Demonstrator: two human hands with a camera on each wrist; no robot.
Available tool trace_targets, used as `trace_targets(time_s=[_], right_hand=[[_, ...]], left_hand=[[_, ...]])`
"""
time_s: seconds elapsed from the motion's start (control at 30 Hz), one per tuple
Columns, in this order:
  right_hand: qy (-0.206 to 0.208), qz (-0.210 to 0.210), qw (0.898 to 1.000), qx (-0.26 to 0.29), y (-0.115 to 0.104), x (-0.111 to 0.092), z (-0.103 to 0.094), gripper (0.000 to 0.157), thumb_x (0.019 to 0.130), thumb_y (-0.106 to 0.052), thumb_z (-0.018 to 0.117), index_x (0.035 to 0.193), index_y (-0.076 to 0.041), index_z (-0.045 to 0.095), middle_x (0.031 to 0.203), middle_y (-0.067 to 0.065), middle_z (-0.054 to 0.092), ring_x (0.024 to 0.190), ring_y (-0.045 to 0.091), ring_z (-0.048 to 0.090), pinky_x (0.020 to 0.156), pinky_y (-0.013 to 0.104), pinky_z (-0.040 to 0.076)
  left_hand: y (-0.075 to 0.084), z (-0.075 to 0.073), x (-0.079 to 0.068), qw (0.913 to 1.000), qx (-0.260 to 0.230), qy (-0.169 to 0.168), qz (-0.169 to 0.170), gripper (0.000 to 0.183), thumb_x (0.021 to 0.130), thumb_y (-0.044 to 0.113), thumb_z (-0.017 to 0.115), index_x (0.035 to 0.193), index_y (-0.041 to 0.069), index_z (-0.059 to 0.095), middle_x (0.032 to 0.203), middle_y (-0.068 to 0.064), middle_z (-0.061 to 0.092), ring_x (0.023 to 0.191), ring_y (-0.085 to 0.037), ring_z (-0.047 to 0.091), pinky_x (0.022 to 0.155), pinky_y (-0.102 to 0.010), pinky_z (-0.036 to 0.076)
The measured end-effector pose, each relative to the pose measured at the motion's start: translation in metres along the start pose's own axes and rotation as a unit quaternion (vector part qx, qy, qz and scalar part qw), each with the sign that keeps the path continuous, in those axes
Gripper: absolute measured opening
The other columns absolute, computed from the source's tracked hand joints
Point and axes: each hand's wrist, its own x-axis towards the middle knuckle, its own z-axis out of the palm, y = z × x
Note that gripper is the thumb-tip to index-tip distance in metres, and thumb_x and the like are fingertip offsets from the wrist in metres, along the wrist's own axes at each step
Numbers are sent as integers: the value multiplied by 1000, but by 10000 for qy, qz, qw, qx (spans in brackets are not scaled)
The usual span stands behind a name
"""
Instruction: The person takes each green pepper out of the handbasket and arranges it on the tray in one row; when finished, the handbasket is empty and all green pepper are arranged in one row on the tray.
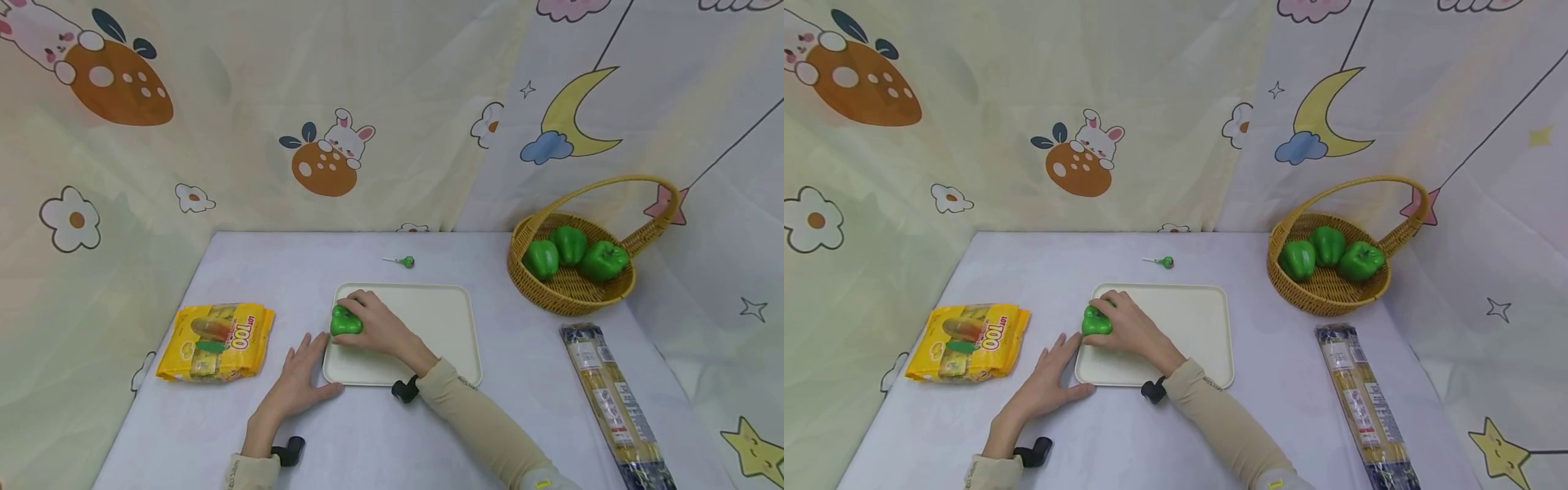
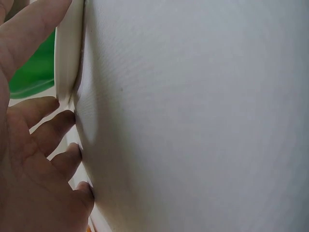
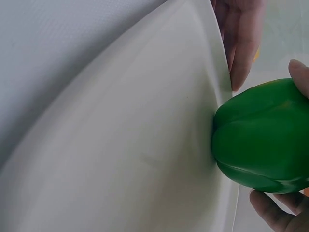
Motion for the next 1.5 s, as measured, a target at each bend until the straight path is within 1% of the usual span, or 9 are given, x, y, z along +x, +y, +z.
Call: trace_targets(time_s=[0.23, 0.53, 0.73, 0.87, 1.1, 1.5], right_hand=[[3, -62, 10000, -20, -2, 2, -1, 67, 83, -49, 79, 135, -13, 59, 128, 8, 58, 110, 19, 58, 85, 28, 58], [-53, -104, 9999, 65, -2, 4, 2, 67, 84, -47, 79, 136, -11, 58, 130, 8, 56, 113, 20, 57, 87, 28, 58], [-99, -55, 9998, 157, -4, 5, 2, 68, 84, -46, 78, 138, -11, 57, 131, 8, 56, 114, 21, 57, 88, 30, 58], [-131, -38, 9999, 94, -5, 6, 2, 68, 85, -47, 78, 139, -12, 57, 132, 8, 56, 116, 21, 57, 89, 29, 58], [-101, -89, 9998, 113, -5, 10, 2, 67, 84, -44, 79, 139, -12, 57, 133, 10, 56, 117, 22, 57, 91, 31, 59], [-68, -135, 9999, -50, -5, 14, 4, 67, 84, -47, 79, 138, -13, 58, 132, 8, 57, 117, 21, 57, 91, 30, 58]], left_hand=[[1, -1, 0, 10000, -10, -8, -10, 106, 78, 47, 82, 161, 17, 24, 169, -8, 24, 160, -35, 7, 129, -63, 1], [1, -1, 0, 10000, -29, -37, -41, 107, 77, 47, 83, 161, 18, 23, 169, -8, 24, 160, -35, 7, 129, -63, 1], [2, -1, -1, 10000, -65, -26, 3, 107, 78, 46, 83, 161, 17, 23, 169, -7, 24, 160, -35, 7, 129, -63, 1], [2, -1, -1, 10000, -41, -21, 2, 107, 78, 47, 83, 161, 18, 22, 169, -7, 24, 160, -35, 7, 129, -63, 1], [3, -1, -1, 10000, -53, -47, -25, 106, 79, 48, 82, 162, 22, 20, 170, -6, 21, 160, -35, 5, 129, -62, 0], [4, -2, -2, 10000, -11, 5, -59, 105, 78, 46, 82, 162, 23, 22, 169, -7, 22, 159, -37, 6, 128, -64, 0]])
